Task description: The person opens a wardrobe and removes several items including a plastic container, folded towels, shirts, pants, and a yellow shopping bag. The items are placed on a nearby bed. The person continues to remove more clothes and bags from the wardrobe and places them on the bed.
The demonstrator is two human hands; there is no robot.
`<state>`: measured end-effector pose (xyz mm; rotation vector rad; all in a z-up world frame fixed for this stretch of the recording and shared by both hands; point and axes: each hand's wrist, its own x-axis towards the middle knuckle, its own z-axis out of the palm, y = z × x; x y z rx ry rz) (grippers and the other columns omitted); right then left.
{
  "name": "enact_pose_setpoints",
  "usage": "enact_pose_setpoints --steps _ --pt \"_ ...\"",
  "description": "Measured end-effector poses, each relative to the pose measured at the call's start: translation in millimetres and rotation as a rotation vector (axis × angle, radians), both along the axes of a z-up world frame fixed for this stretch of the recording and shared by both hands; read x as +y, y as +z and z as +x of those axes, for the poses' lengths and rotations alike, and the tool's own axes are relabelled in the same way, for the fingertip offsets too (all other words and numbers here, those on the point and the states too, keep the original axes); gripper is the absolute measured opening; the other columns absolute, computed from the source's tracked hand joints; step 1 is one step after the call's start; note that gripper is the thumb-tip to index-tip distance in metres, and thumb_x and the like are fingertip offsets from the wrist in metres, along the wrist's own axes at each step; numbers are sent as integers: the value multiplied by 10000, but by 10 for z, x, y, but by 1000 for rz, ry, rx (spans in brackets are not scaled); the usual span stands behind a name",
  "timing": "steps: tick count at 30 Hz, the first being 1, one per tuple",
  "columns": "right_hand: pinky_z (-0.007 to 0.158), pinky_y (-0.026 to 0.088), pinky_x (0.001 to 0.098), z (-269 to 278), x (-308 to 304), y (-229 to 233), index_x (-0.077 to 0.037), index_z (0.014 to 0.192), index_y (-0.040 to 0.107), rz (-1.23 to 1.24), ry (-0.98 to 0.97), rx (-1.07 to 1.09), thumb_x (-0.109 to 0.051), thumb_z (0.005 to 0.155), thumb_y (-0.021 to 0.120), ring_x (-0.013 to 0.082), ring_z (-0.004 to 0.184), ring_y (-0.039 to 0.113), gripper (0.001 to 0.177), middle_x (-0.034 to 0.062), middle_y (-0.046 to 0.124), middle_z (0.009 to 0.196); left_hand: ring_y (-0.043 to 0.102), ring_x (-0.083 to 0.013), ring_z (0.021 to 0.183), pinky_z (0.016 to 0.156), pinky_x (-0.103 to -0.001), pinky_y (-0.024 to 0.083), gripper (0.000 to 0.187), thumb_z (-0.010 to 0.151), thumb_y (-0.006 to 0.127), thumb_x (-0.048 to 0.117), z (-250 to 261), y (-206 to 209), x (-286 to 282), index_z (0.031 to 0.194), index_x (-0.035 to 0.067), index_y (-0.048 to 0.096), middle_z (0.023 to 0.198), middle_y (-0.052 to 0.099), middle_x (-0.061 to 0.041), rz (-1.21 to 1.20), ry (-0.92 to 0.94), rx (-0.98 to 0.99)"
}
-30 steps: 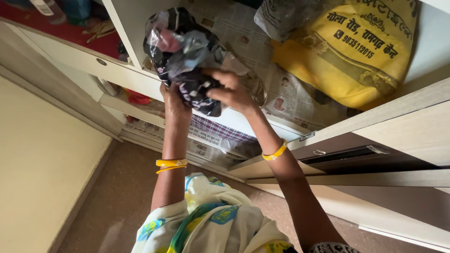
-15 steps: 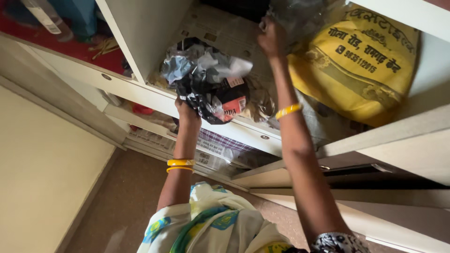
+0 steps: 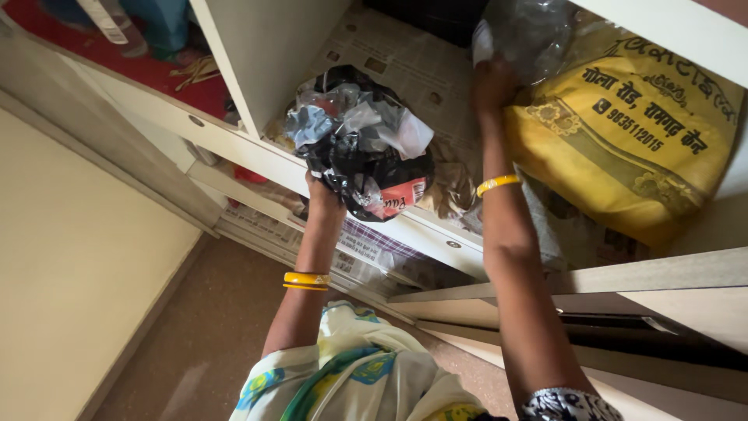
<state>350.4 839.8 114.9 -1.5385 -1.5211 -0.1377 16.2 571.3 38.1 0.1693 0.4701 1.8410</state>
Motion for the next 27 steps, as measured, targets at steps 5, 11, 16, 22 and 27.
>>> enact_pose_setpoints --steps 5,11,16,22,27 --pt "650 321 385 -259 -324 274 -37 743 485 243 444 797 -65 891 627 173 660 360 206 -1 431 695 696 -214 851 720 -364 599 208 1061 536 184 -26 219 -105 1163 36 642 1007 703 -76 33 -3 69" --pt "787 503 386 -973 -1941 1085 -20 928 627 134 586 366 -192 984 702 175 803 592 195 26 606 849 708 -215 884 786 -354 609 242 1030 509 221 -4 472 -162 1146 62 650 1023 711 -77 55 6 -48" --pt "720 547 298 -1605 -2805 1443 -11 1197 665 -432 1166 312 -219 992 572 117 781 647 307 53 723 927 641 -196 874 734 -339 539 169 1167 584 239 -7 359 -380 1150 77 628 1014 661 -51 176 25 287" --pt "753 509 287 -1329 -2346 1011 46 949 734 -260 835 977 -115 887 711 162 783 657 175 87 735 874 664 -177 922 792 -327 573 272 1055 539 290 -108 155 -385 1221 98 638 1044 674 -44 154 52 9" --pt "861 478 271 -1253 -2504 1101 20 1015 696 64 955 955 -112 963 736 113 916 596 147 45 680 990 683 -225 960 880 -392 603 312 1052 576 338 -252 100 -482 1213 73 614 1058 677 -82 158 34 -112"
